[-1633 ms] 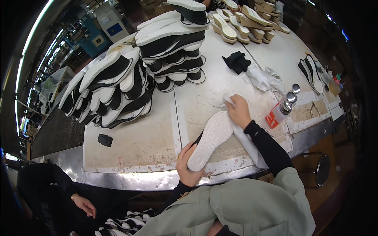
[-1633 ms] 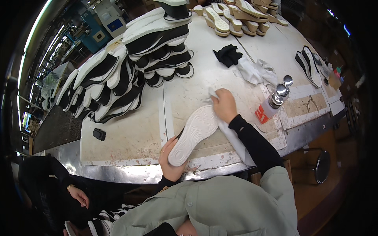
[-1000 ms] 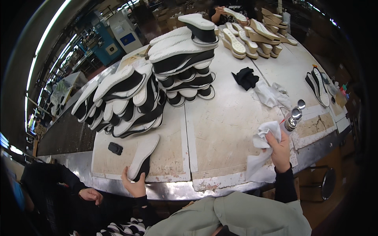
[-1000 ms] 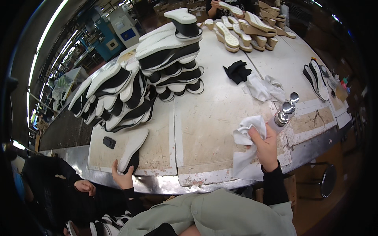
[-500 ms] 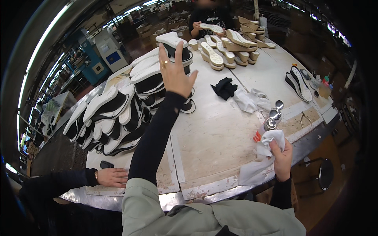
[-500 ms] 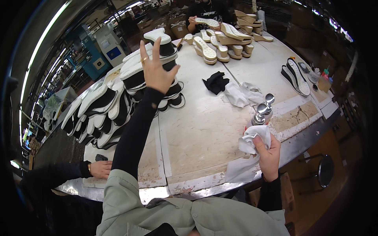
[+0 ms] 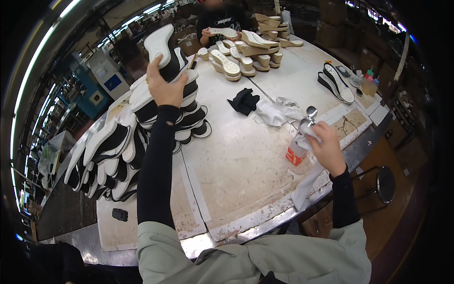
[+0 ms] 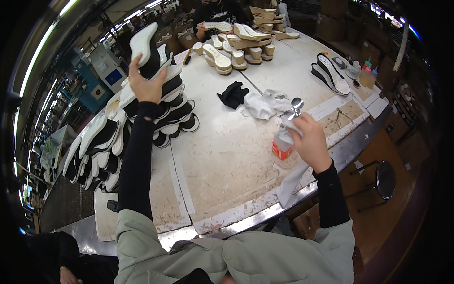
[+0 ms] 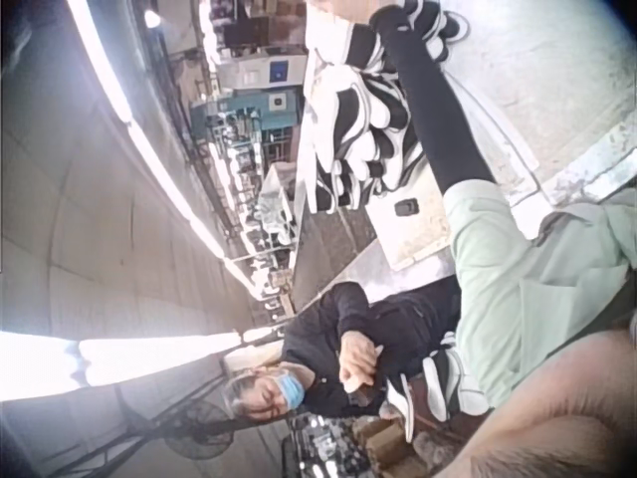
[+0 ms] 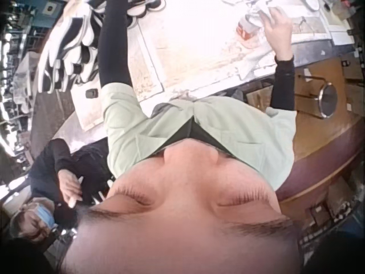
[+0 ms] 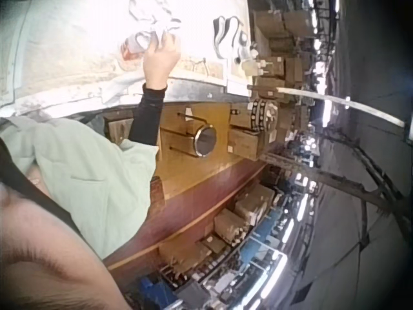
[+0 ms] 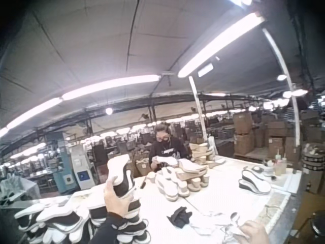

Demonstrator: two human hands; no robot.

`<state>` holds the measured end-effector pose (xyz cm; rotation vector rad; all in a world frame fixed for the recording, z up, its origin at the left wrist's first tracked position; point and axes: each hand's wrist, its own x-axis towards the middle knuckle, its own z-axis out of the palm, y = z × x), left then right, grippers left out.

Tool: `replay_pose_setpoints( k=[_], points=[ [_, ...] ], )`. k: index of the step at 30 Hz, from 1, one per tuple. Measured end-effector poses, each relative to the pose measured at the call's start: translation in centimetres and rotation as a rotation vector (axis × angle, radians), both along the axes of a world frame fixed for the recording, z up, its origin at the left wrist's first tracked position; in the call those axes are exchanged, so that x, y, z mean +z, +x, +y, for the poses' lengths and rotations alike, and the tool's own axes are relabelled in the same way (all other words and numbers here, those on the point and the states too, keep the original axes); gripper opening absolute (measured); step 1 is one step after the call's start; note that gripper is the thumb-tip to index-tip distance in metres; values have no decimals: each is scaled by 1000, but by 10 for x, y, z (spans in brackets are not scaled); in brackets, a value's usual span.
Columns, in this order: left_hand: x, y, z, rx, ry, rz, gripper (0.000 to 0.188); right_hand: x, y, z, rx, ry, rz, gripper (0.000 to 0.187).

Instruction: The person wipes white shoe insoles with a cloth, repeatedly spraying a liquid from a red-capped bottle onto the cloth and rubbing the insole surface. The person handles insoles one at a time, placing them back on the table after wiping.

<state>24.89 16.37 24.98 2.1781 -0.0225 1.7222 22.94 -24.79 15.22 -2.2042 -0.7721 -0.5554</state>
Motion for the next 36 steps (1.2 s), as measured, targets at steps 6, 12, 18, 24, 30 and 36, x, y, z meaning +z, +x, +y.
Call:
replay_pose_setpoints(
  k=[6,12,18,24,30,36],
  points=[
    [-30,-135,-44,-326,-163,55,76,-1,3,8,40,-129,23,11],
    [-122,-240,-35,-329,-210,564,66,2,6,10,63,-192,45,13],
    [-173,-268,0,-225,-290,967,71,1,5,8,69,-160,62,14],
    [-196,-247,-32,-149,-671,537,74,30,-18,13,30,-44,85,16],
    [-192,-242,-101,-352,-782,449,73,19,-68,49,653,65,420,21],
    [-222,-248,-136,-412,-921,734,89,-56,-77,129,753,56,454,20]
  ],
)
